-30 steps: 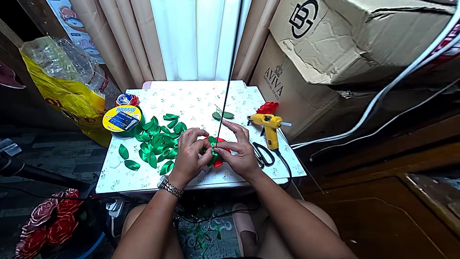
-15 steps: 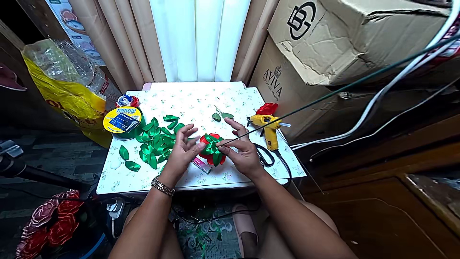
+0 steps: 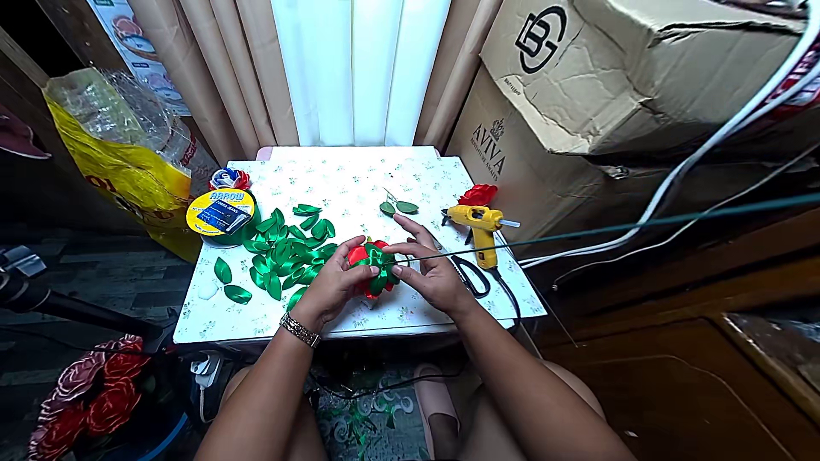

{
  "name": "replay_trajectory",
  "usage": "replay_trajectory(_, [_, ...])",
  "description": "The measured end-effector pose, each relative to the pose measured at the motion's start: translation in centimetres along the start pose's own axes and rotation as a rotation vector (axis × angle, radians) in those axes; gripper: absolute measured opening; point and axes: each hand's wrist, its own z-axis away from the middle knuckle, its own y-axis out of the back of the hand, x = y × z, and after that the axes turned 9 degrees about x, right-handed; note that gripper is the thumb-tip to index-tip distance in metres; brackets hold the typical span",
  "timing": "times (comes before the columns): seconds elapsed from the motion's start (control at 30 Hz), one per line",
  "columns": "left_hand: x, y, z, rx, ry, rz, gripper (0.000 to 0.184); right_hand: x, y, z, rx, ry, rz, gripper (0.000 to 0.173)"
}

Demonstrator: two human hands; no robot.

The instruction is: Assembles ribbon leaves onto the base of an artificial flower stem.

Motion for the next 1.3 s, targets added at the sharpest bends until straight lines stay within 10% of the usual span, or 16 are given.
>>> replay_trajectory(0.4, [-0.3, -0.2, 0.0, 0.032, -0.082, -0.052, 0.078, -0.5, -0.4, -0.1, 0.050, -0.107, 0.104, 0.020])
replay_trajectory(0.83, [-0.2, 0.1, -0.3, 0.044, -0.011, 0.061, 0.049, -1.0, 0.1, 0.1, 0.257, 0.038, 0.214, 0.036])
replay_trajectory(1.3, [-0.7, -0.2, -0.3, 0.012, -0.038, -0.016, 0.049, -0.2, -0.8, 0.2, 0.033, 0.136, 0.202, 0.014])
